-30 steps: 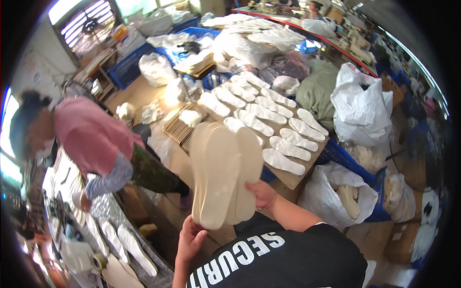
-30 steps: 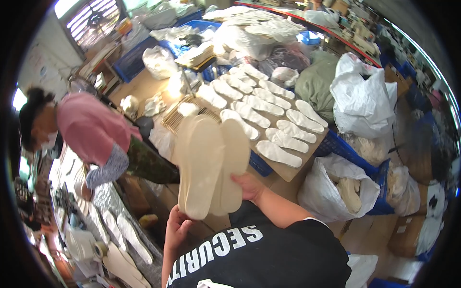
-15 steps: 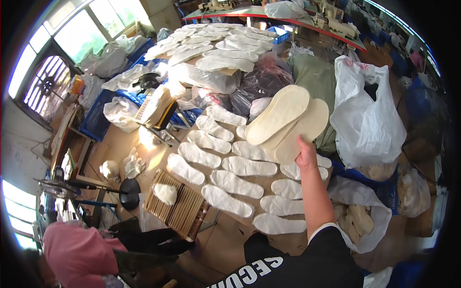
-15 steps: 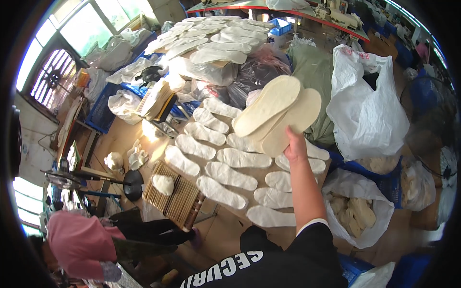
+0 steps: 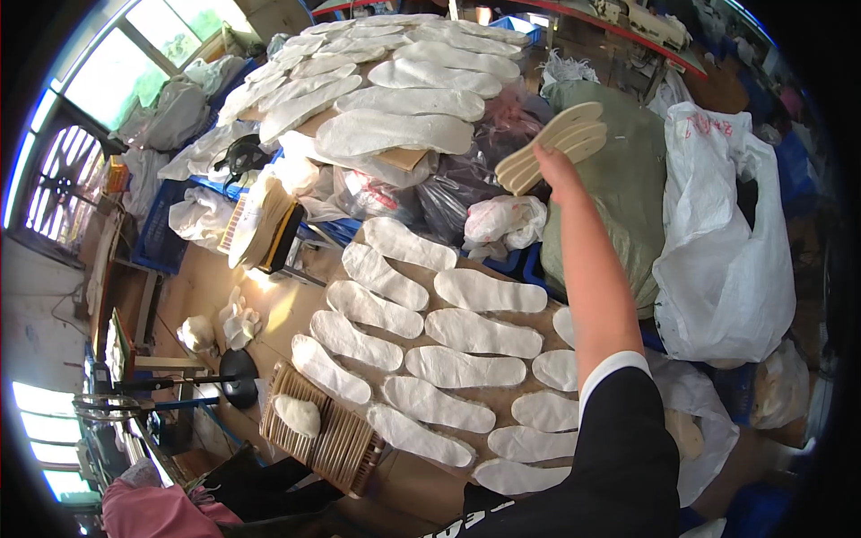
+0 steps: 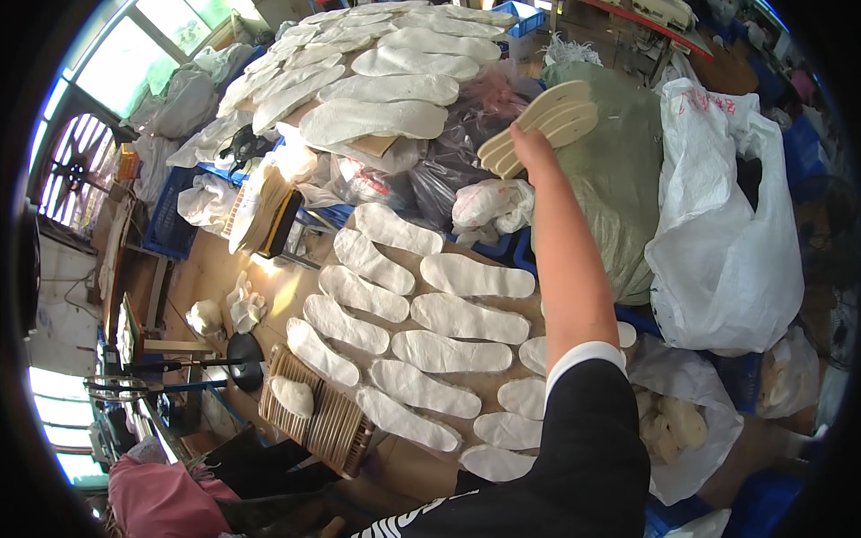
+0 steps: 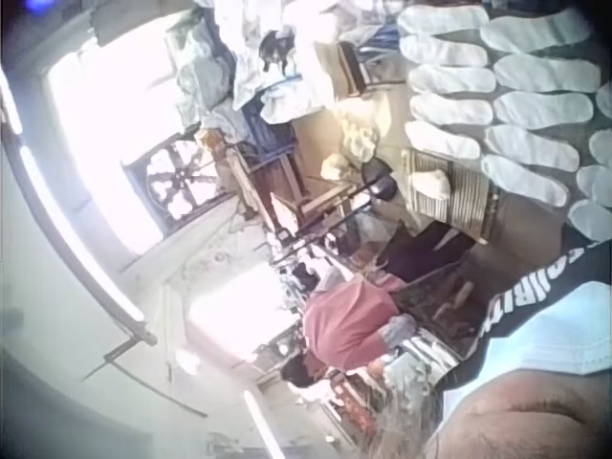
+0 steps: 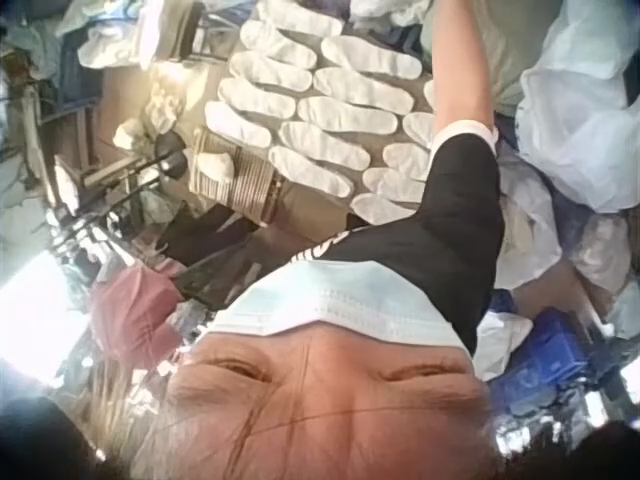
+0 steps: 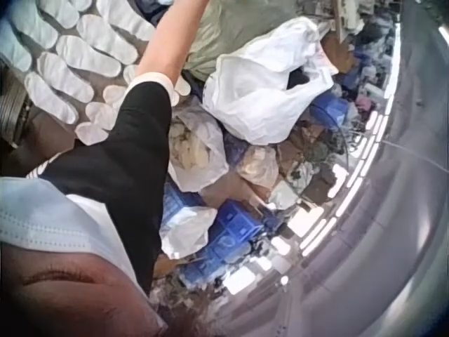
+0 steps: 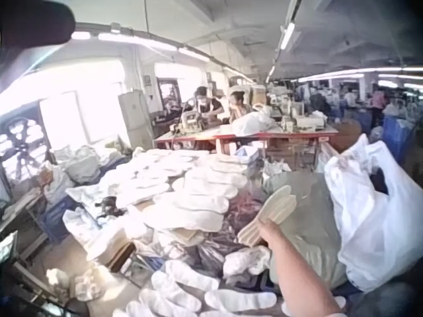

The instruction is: Sorting, inspecting, and arranging white shoe insole components at a manufacturing workstation.

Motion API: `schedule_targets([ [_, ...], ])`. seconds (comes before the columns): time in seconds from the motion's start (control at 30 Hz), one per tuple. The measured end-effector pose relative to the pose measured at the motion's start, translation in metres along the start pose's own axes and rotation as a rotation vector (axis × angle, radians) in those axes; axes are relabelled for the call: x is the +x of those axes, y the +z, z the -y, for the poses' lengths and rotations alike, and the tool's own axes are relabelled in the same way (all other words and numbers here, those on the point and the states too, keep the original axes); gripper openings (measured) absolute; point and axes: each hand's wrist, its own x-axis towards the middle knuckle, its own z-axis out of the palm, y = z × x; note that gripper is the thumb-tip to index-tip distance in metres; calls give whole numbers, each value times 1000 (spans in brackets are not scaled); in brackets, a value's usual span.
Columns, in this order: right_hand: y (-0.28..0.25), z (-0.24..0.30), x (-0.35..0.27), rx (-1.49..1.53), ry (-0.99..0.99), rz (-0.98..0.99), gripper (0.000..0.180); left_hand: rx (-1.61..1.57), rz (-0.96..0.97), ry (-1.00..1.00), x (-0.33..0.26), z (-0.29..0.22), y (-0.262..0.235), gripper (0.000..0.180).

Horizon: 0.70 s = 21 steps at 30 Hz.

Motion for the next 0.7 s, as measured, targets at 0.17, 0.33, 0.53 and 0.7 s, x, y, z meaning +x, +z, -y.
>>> schedule_targets([
  [0.17,30,-65,1,-411,29,-82,67,1,12,-44,-1,7,-2,30],
  [0.33,20,-94,-37,-443,85,4,59,6,29,-67,-5,30,1,29],
  [0.53,33,-118,-154,17,73,394,28,-42,27,32,-51,73,18,28],
  [0.7,58,-130,-285,-144,113,639,27,-280,-107,179,-81,97,59,25],
])
